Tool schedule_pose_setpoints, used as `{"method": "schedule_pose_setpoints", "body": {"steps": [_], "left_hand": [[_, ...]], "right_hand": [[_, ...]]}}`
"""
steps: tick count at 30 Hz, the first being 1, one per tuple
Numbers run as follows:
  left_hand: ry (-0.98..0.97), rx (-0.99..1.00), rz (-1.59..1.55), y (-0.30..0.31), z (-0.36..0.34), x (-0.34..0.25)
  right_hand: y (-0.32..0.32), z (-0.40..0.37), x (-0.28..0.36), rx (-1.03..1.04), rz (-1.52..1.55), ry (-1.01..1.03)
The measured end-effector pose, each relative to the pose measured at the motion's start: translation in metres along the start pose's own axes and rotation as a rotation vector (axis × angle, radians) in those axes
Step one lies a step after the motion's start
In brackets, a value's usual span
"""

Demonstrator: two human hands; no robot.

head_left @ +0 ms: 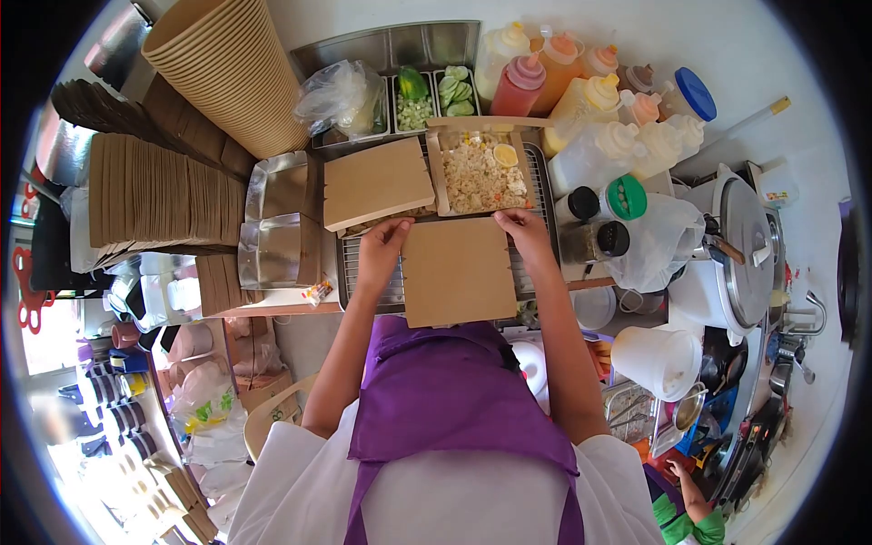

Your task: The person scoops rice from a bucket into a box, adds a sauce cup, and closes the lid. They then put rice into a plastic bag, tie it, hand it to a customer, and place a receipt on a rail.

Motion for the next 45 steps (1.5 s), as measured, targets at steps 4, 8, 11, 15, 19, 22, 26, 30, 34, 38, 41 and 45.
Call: {"method": "schedule_pose_setpoints", "body": {"steps": [4,8,11,15,19,22,26,30,34,38,41,45], "left_hand": [[-0.09,-0.003,0.132,0.009,-0.019,-0.005],[-0.145,0.0,0.492,0.029,-0.087,-0.041],[0.099,0.303,0.27,0.04,-0.112,-0.038],[0.154,0.314,0.092,0.034,-0.118,-0.054],[-0.034,0.141,0.076,0.027,-0.106,-0.074],[-0.28,0.039,0.262,0.024,-0.092,-0.095],[-0.655,-0.074,0.445,0.017,-0.065,-0.104],[-0.815,-0.199,0.572,0.014,-0.052,-0.108],[-0.834,-0.192,0.592,0.015,-0.053,-0.114],[-1.003,-0.119,0.547,0.004,-0.05,-0.136],[-1.049,-0.081,0.568,-0.007,-0.045,-0.129],[-0.995,-0.082,0.617,-0.01,-0.044,-0.124]], "right_hand": [[0.01,-0.021,-0.012,-0.078,-0.021,0.251],[0.043,-0.089,-0.013,-0.07,-0.264,0.313],[0.048,-0.13,0.005,0.094,-0.163,0.095],[0.043,-0.141,0.016,0.144,0.031,-0.033],[0.033,-0.143,0.052,0.099,0.151,-0.028],[0.026,-0.13,0.069,0.005,-0.024,0.292],[0.013,-0.115,0.09,-0.174,-0.299,0.606],[0.007,-0.099,0.087,-0.324,-0.463,0.876],[0.004,-0.097,0.088,-0.442,-0.5,0.979],[-0.002,-0.098,0.111,-0.342,-0.616,1.089],[-0.012,-0.098,0.115,-0.274,-0.677,1.139],[-0.014,-0.095,0.113,-0.243,-0.726,1.134]]}}
Point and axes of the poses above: each hand's wrist, its own z-axis towards the middle knuckle, its own y-axis out of the back of the hand, x = y × z, the point moved 1 cm from there along z, towards the middle knuckle, and after that the axes turned 13 degrees about -x, right-handed, at the moved point
